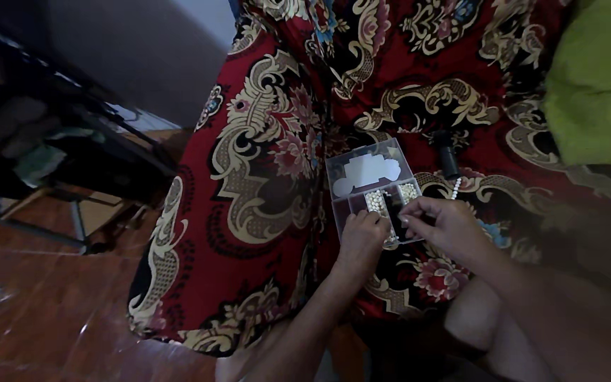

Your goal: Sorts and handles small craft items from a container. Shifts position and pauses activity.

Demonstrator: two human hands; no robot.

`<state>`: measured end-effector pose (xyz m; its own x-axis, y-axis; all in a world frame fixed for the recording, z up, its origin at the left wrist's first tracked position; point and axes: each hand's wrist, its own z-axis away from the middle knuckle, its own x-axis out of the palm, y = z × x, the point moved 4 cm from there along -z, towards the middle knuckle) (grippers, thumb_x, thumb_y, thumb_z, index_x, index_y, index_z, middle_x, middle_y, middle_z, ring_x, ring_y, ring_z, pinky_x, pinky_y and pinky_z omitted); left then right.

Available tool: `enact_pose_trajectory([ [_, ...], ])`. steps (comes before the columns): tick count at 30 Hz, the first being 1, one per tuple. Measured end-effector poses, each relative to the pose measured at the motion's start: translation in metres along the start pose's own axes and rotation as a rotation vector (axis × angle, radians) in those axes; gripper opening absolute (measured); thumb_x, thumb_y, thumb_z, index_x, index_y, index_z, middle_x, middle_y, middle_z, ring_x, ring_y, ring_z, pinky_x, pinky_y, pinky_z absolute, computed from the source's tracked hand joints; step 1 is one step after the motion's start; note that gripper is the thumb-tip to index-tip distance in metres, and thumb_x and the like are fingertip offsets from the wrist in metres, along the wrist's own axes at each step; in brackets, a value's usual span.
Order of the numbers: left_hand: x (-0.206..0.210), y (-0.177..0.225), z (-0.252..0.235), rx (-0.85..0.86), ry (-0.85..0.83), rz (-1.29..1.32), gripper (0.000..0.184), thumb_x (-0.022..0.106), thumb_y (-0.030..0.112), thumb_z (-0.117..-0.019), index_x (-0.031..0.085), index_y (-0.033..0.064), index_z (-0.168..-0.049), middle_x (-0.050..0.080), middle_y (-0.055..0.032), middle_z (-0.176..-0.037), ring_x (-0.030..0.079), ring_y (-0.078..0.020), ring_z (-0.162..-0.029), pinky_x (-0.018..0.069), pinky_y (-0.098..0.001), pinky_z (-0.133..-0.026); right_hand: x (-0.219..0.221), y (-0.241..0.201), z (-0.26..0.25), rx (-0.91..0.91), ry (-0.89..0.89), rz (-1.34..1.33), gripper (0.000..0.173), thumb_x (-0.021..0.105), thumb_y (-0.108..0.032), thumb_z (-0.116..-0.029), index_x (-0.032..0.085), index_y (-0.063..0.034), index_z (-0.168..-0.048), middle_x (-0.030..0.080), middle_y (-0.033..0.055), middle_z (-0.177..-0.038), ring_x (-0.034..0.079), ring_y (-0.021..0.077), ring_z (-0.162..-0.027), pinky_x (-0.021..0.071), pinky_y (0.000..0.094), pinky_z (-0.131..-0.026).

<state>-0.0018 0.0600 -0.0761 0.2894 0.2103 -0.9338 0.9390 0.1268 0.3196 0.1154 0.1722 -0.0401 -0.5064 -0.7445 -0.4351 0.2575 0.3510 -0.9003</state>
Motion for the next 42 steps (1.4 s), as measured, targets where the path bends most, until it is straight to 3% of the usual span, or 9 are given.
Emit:
enact_pose_trajectory([
  [6, -0.016, -0.009, -0.003, -0.109, 0.003, 0.27, 0.016, 0.066, 0.011, -0.0957, 0.073, -0.0007, -0.103, 0.074, -0.015, -0.096, 0.071, -0.0311, -0.093, 0.0543, -0.0494, -0.088, -0.001, -0.003, 0.0, 0.036, 0.002, -0.108, 0.011, 0.067, -0.013, -0.0962, 0.072, -0.004, -0.1, 0.073, 0.0003, -0.081, 0.071, 0.0048, -0.068, 0.0618, 0.0209, -0.066],
  [10, -0.026, -0.024, -0.006, -0.343, 0.034, 0.81, 0.014, 0.068, 0.009, -0.0937, 0.068, -0.0009, -0.104, 0.073, -0.0054, -0.096, 0.069, -0.0071, -0.084, 0.0572, -0.0238, -0.08, 0.0, -0.008, 0.002, 0.055, 0.013, -0.188, 0.008, 0.068, -0.01, -0.0952, 0.071, -0.0041, -0.099, 0.073, -0.0008, -0.08, 0.071, 0.0048, -0.066, 0.0622, 0.0208, -0.065],
  [14, -0.023, -0.025, -0.006, -0.468, -0.004, 1.428, 0.013, 0.062, 0.002, -0.0964, 0.069, 0.0019, -0.108, 0.073, 0.0003, -0.095, 0.069, -0.0069, -0.085, 0.0574, -0.0258, -0.082, 0.003, -0.011, 0.003, 0.123, -0.013, -0.338, 0.005, 0.067, -0.007, -0.0953, 0.07, -0.0029, -0.098, 0.074, -0.0001, -0.078, 0.071, 0.0078, -0.064, 0.0625, 0.0228, -0.063],
  [19, -0.014, -0.02, -0.004, -0.504, -0.145, 1.665, 0.018, 0.051, 0.002, -0.1025, 0.068, 0.0065, -0.103, 0.073, 0.0019, -0.092, 0.07, -0.0086, -0.083, 0.0586, -0.0287, -0.082, 0.006, -0.014, 0.006, 0.148, -0.033, -0.446, 0.004, 0.068, -0.005, -0.0947, 0.071, -0.0026, -0.096, 0.074, 0.0008, -0.077, 0.071, 0.009, -0.062, 0.0625, 0.0231, -0.061],
  [31, -0.006, -0.015, -0.001, -0.513, -0.175, 1.761, 0.022, 0.047, 0.006, -0.1047, 0.069, 0.0066, -0.104, 0.074, -0.0003, -0.094, 0.071, -0.0104, -0.085, 0.0591, -0.0303, -0.083, 0.01, -0.012, 0.01, 0.115, -0.013, -0.414, 0.002, 0.069, -0.005, -0.0934, 0.07, -0.0037, -0.092, 0.075, 0.0004, -0.077, 0.072, 0.0086, -0.062, 0.0626, 0.0227, -0.06],
  [34, 0.002, -0.005, -0.005, -0.718, -0.054, 1.847, 0.033, 0.03, 0.022, -0.113, 0.057, 0.0041, -0.12, 0.069, -0.0017, -0.098, 0.069, -0.0118, -0.087, 0.0585, -0.0302, -0.083, 0.009, -0.009, 0.002, 0.138, 0.011, -0.327, 0.007, 0.066, -0.007, -0.0967, 0.069, -0.001, -0.097, 0.074, 0.0018, -0.081, 0.072, 0.0088, -0.067, 0.0634, 0.0247, -0.065],
  [36, 0.005, -0.01, -0.001, -0.778, 0.13, 1.763, 0.036, 0.027, 0.022, -0.1132, 0.056, 0.0017, -0.115, 0.067, -0.003, -0.095, 0.068, -0.0123, -0.085, 0.0577, -0.0302, -0.083, 0.009, 0.0, 0.001, 0.167, 0.026, -0.295, 0.009, 0.064, -0.007, -0.0985, 0.068, 0.0017, -0.099, 0.074, 0.0028, -0.082, 0.073, 0.0088, -0.069, 0.0638, 0.0253, -0.068],
  [38, -0.005, -0.032, 0.0, -0.705, 0.271, 1.519, 0.028, 0.035, 0.017, -0.1118, 0.058, 0.0013, -0.114, 0.069, -0.005, -0.097, 0.07, -0.0145, -0.086, 0.059, -0.0329, -0.083, 0.005, 0.008, -0.002, 0.142, 0.06, -0.308, 0.007, 0.064, -0.005, -0.0986, 0.068, 0.0007, -0.098, 0.075, 0.0039, -0.082, 0.074, 0.0107, -0.069, 0.0643, 0.0267, -0.068],
  [42, -0.029, -0.047, -0.002, -0.405, 0.184, 1.036, 0.012, 0.062, 0.01, -0.1004, 0.067, 0.0016, -0.108, 0.071, -0.0036, -0.094, 0.067, -0.0073, -0.078, 0.0572, -0.0247, -0.071, -0.008, 0.006, -0.002, 0.065, 0.1, -0.32, 0.005, 0.064, -0.006, -0.0985, 0.069, -0.0036, -0.1, 0.075, 0.0011, -0.081, 0.072, 0.01, -0.066, 0.0638, 0.0258, -0.064],
])
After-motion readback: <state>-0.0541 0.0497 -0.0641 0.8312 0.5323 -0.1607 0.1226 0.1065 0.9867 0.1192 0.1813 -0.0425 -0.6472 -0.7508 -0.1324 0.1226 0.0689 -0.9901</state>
